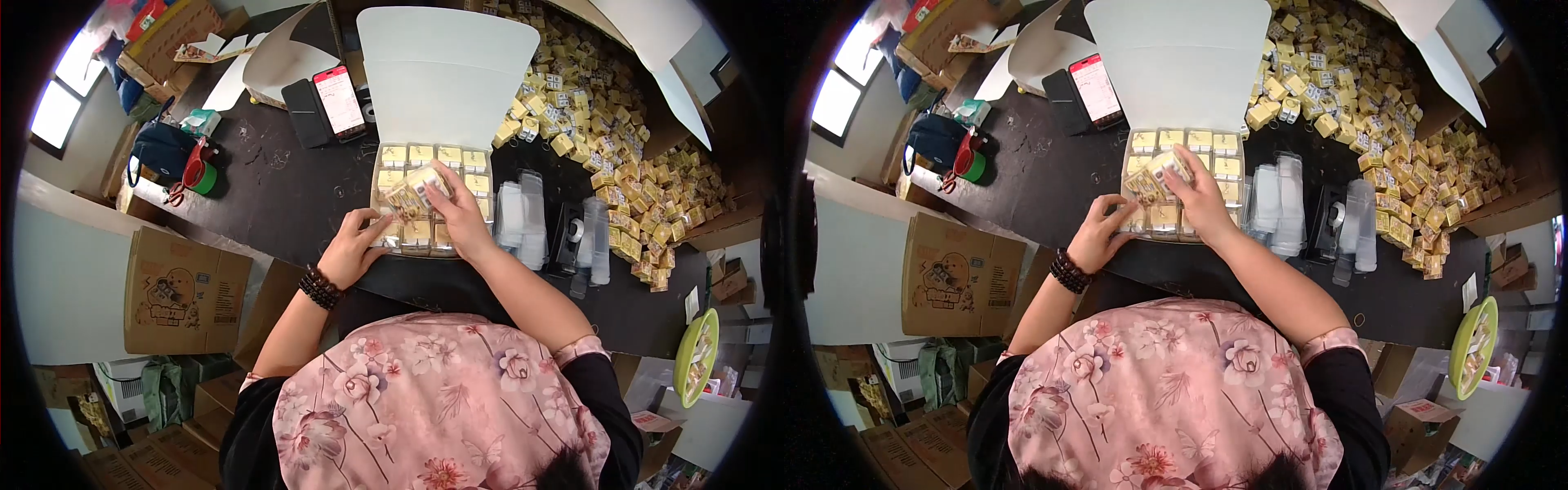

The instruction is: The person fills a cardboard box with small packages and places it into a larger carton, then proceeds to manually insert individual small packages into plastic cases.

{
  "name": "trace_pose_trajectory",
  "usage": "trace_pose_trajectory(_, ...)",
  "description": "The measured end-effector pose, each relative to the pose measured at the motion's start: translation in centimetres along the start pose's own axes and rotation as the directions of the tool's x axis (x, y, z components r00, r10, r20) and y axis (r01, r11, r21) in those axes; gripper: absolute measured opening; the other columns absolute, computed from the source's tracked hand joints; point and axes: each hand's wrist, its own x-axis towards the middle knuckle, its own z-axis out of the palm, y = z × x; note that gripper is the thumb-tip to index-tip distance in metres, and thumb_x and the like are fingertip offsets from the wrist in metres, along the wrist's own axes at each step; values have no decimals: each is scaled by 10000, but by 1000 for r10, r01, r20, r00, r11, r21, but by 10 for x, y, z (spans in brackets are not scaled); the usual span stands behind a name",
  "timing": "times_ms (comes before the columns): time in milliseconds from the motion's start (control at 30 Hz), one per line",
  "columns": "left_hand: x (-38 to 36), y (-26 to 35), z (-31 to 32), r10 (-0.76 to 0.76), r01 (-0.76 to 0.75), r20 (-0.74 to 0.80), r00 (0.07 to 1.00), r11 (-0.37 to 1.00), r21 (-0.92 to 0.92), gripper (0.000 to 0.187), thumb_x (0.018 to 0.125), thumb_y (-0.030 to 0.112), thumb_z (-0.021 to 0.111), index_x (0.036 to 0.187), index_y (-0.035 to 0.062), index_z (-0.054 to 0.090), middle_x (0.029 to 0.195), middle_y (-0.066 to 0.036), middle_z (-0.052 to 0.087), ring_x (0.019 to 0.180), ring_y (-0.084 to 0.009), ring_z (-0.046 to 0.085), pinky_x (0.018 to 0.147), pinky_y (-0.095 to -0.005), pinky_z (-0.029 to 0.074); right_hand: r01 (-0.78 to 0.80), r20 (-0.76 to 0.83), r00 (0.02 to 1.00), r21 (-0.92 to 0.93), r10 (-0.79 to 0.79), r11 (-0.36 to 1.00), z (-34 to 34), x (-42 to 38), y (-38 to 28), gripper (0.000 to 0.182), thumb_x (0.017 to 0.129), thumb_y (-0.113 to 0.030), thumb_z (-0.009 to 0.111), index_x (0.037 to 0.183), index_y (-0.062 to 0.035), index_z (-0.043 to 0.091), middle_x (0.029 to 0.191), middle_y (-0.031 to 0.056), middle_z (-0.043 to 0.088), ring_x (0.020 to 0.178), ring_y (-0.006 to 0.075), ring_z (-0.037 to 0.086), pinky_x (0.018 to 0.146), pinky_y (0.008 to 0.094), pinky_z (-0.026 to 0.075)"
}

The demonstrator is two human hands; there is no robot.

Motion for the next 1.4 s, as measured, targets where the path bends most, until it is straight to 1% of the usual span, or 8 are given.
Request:
trace_pose_trajectory(267, -21, 15, 19, 8, 16, -184, 983, 991, 130, 559, 740, 37, 747, 1279, 101, 611, 1215, -107, 486, 1128, -306, 464, 864, -330, 532, 351, 321, 935, -772, -152, 530, 23, 24, -3, 554, 882, -153, 679, 1397, -80, 488, 1152, 145, 528, 1011, 247, 567, 885, 338, 482)
trace_pose_trajectory(333, -25, 13, 22, -13, 35, -186, 982, 993, 117, 538, 741, 42, 748, 1260, 111, 626, 1227, -103, 486, 1137, -305, 455, 857, -329, 532, 626, 595, 734, -780, -328, -14, 23, 17, 13, 573, 875, -153, 680, 1408, -98, 479, 1142, 136, 524, 1050, 262, 539, 912, 376, 467)
trace_pose_trajectory(633, -20, 6, 29, 36, -8, -269, 962, 994, 105, 440, 756, 82, 771, 1178, 49, 653, 1211, -129, 529, 1075, -284, 500, 832, -353, 492, 546, 569, 799, -822, -191, -163, 15, 0, 14, 590, 962, -453, 518, 1387, -47, 462, 1436, 110, 464, 1411, 272, 327, 1131, 496, 256)
trace_pose_trajectory(733, -11, 12, 12, -98, 51, -345, 934, 989, -142, 480, 842, 145, 725, 1279, 27, 568, 1173, -147, 554, 1048, -254, 540, 830, -354, 491, 184, -18, 963, -680, -267, 710, -4, 3, -17, 497, 1012, -418, 460, 1357, -60, 449, 1331, 128, 505, 1266, 257, 492, 976, 406, 458)
trace_pose_trajectory(833, 43, -1, -16, -484, 103, -133, 865, 430, -897, 638, 1009, 393, 482, 1498, 64, 238, 1100, -167, 594, 902, -243, 624, 834, -338, 516, 192, -456, 854, -172, -252, 966, -43, 38, -76, 545, 1015, -464, 433, 1379, -63, 371, 1122, 94, 491, 1099, 268, 570, 882, 381, 509)
trace_pose_trajectory(1100, 134, -12, -89, -347, 400, 420, 838, -132, -907, 702, 978, 527, 464, 1272, -110, 484, 1192, -214, 599, 1072, -280, 630, 920, -377, 540, -7, -54, 999, -62, 4, 998, -64, 5, -133, 398, 945, -282, 603, 1179, 40, 588, 1340, 157, 447, 1147, 251, 565, 1005, 357, 465)
trace_pose_trajectory(1200, 94, 33, -85, -253, 470, 443, 860, 59, -881, 563, 852, -7, 685, 1340, -120, 427, 1218, -172, 600, 1106, -211, 607, 972, -341, 502, 97, 133, 989, -299, -59, 949, -64, -34, -126, 475, 838, -93, 714, 1273, 39, 576, 1445, 120, 357, 1235, 191, 500, 1026, 316, 437)
trace_pose_trajectory(1400, 58, 52, -72, -327, 378, 247, 912, 435, -817, 824, 753, -54, 775, 1436, -101, 317, 1256, -122, 589, 1102, -161, 590, 973, -289, 467, 170, 196, 977, -460, -87, 871, -45, -57, -116, 596, 730, 13, 780, 1287, 28, 568, 1459, 91, 368, 1272, 213, 475, 1049, 334, 421)
